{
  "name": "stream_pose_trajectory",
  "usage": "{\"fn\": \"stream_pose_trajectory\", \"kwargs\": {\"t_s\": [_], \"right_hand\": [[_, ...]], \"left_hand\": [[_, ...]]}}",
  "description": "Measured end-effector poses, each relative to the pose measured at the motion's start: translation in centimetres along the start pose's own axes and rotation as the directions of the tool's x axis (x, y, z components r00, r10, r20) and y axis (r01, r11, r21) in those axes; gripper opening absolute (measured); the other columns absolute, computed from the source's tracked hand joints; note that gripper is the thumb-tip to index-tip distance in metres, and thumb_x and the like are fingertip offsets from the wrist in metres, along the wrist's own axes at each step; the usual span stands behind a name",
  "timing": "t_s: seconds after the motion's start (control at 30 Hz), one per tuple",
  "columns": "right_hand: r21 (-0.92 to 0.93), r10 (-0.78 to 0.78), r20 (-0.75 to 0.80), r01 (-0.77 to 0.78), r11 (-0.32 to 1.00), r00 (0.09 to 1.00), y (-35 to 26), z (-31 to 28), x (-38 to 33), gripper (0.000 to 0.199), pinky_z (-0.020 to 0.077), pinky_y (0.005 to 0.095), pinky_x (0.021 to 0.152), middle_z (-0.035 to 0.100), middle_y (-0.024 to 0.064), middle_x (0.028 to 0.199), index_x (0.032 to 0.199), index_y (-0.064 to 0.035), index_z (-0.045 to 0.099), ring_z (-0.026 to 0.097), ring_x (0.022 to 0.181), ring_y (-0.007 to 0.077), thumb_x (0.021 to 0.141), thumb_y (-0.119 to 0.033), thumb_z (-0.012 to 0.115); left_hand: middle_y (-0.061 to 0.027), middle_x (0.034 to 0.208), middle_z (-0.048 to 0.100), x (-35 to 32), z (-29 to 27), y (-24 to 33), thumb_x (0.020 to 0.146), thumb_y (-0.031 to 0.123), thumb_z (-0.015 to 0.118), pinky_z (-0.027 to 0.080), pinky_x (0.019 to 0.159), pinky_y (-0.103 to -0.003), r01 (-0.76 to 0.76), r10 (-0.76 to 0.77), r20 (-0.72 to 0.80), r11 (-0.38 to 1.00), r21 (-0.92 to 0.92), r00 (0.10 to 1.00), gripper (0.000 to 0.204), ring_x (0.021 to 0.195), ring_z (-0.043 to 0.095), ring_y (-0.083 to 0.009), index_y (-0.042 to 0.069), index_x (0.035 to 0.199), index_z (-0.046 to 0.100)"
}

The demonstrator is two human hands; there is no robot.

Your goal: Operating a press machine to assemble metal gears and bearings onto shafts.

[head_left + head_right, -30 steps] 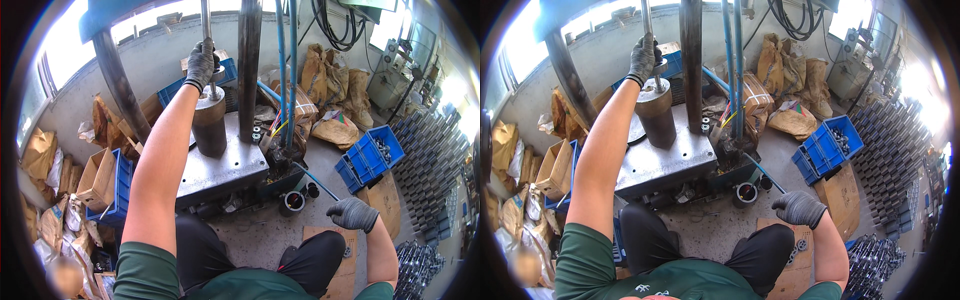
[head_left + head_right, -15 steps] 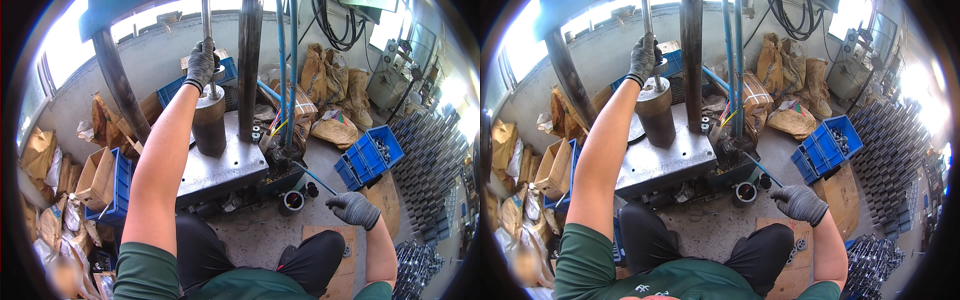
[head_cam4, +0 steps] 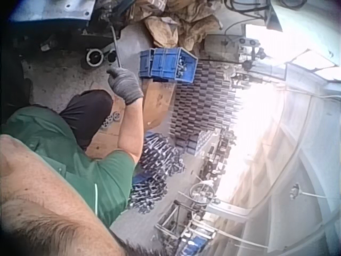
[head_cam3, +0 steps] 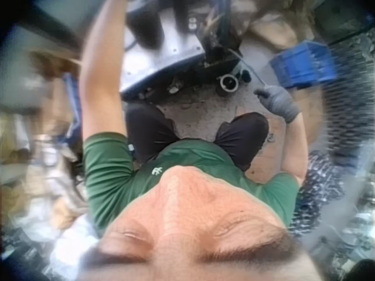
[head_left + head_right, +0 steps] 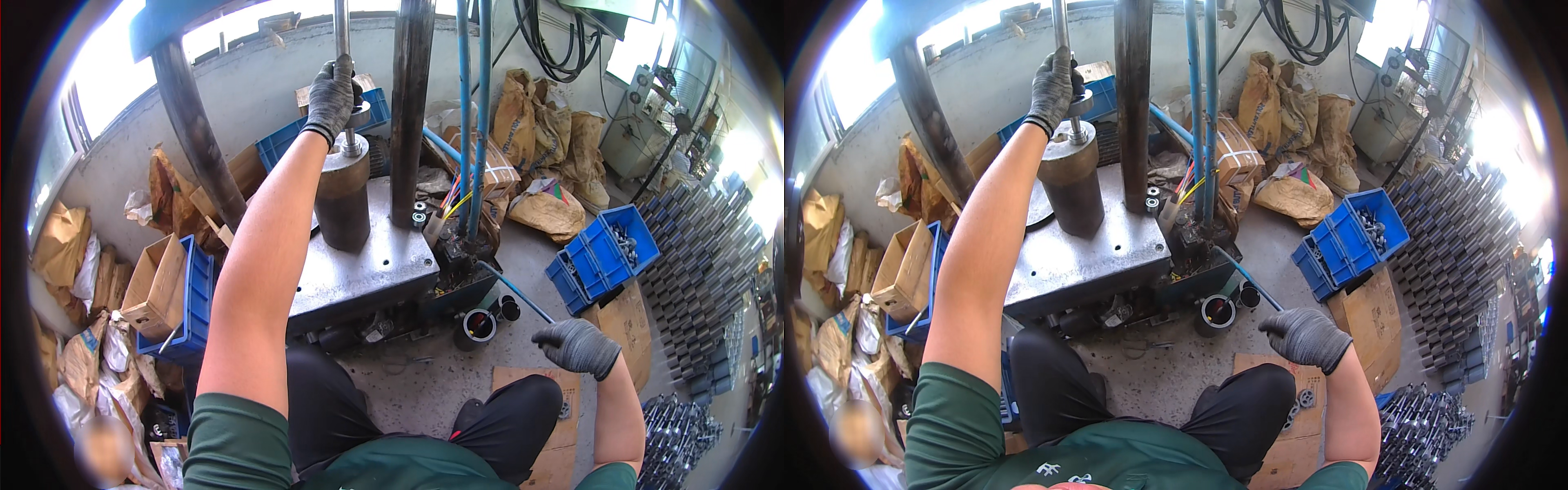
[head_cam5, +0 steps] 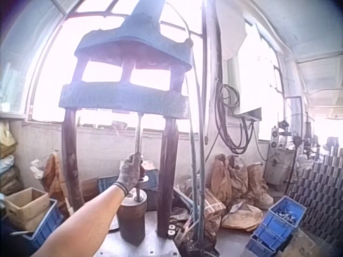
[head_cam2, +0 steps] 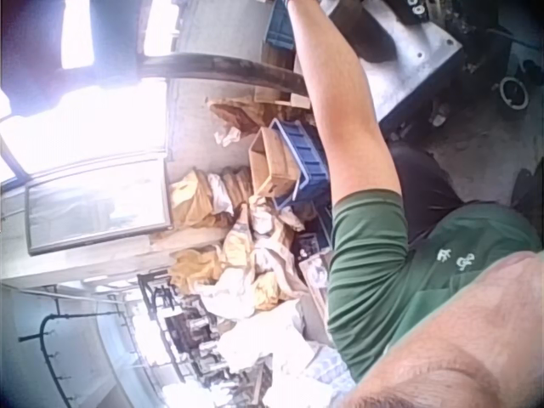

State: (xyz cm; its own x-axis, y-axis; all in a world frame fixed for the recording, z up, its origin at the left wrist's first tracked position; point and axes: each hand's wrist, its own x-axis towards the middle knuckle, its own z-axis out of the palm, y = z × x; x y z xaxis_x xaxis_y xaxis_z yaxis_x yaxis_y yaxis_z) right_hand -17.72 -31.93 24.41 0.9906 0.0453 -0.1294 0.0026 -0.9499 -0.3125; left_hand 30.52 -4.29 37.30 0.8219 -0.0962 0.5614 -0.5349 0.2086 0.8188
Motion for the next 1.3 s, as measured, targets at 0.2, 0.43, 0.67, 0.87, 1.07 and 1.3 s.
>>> {"fn": "stream_pose_trajectory", "kwargs": {"t_s": [0.2, 0.43, 0.67, 0.87, 1.07, 1.3], "right_hand": [[0.001, -0.013, -0.005, 0.013, 1.0, 1.0, -0.3, -0.8, 0.6, 0.027, 0.0587, 0.0408, 0.081, 0.076, 0.0165, 0.098, 0.112, -0.0076, 0.076, 0.073, 0.091, 0.0336, 0.086, -0.01, 0.068], [-0.136, -0.093, -0.554, 0.021, 0.991, 0.827, -1.3, -2.6, 3.3, 0.016, 0.0565, 0.0448, 0.073, 0.07, 0.0172, 0.088, 0.101, -0.0055, 0.072, 0.069, 0.083, 0.0373, 0.085, -0.009, 0.07], [-0.301, -0.255, -0.855, -0.032, 0.953, 0.452, -0.1, -9.9, 13.2, 0.01, 0.056, 0.0446, 0.074, 0.069, 0.0172, 0.091, 0.098, -0.0046, 0.066, 0.068, 0.083, 0.0374, 0.091, -0.012, 0.069], [-0.214, -0.068, -0.866, -0.245, 0.946, 0.496, 0.8, -13.2, 18.4, 0.04, 0.0563, 0.0478, 0.075, 0.071, 0.0193, 0.087, 0.088, -0.005, 0.068, 0.07, 0.083, 0.0386, 0.098, -0.044, 0.066], [-0.078, 0.1, -0.848, -0.31, 0.947, 0.521, 0.2, -14.0, 18.9, 0.065, 0.0554, 0.0526, 0.081, 0.071, 0.0229, 0.086, 0.081, -0.0053, 0.07, 0.07, 0.088, 0.043, 0.102, -0.063, 0.049], [-0.011, 0.213, -0.835, -0.403, 0.915, 0.507, 1.9, -13.0, 16.8, 0.053, 0.0553, 0.0525, 0.084, 0.073, 0.0227, 0.091, 0.089, -0.0048, 0.072, 0.071, 0.092, 0.0424, 0.101, -0.053, 0.053]], "left_hand": [[-0.0032, 0.062, 0.058, 0.1, 0.0, -0.1, 0.106, 0.052, 0.055, 0.049, 0.047, -0.028, 0.009, -0.009, -0.013, 1.0, 0.016, 1.0, 0.048, 0.048, 0.056, -0.0124, 0.006, 0.096, 0.057], [-0.0034, 0.064, 0.059, -0.3, -0.1, 0.4, 0.105, 0.053, 0.056, 0.049, 0.048, -0.028, 0.018, -0.018, -0.011, 1.0, 0.021, 1.0, 0.048, 0.05, 0.058, -0.0123, 0.005, 0.098, 0.058], [-0.0037, 0.067, 0.06, 0.3, -0.3, -0.6, 0.105, 0.055, 0.052, 0.053, 0.051, -0.029, 0.017, -0.017, 0.014, 0.999, 0.028, 1.0, 0.05, 0.053, 0.059, -0.0115, 0.006, 0.101, 0.059], [-0.0034, 0.066, 0.059, 0.2, -0.4, -0.7, 0.104, 0.058, 0.052, 0.054, 0.052, -0.029, 0.011, -0.012, 0.016, 1.0, 0.026, 1.0, 0.054, 0.054, 0.059, -0.0115, 0.005, 0.102, 0.059], [-0.0036, 0.067, 0.06, -0.4, -0.5, 0.1, 0.104, 0.05, 0.056, 0.053, 0.051, -0.029, -0.017, 0.016, -0.027, 1.0, -0.014, 0.999, 0.045, 0.055, 0.06, -0.0121, 0.006, 0.098, 0.058], [-0.0045, 0.063, 0.051, -7.9, -0.1, 2.2, 0.104, 0.035, 0.059, 0.039, 0.037, -0.032, -0.132, 0.147, 0.004, 0.901, -0.412, 0.989, 0.03, 0.041, 0.049, -0.0147, 0.007, 0.099, 0.054]]}}
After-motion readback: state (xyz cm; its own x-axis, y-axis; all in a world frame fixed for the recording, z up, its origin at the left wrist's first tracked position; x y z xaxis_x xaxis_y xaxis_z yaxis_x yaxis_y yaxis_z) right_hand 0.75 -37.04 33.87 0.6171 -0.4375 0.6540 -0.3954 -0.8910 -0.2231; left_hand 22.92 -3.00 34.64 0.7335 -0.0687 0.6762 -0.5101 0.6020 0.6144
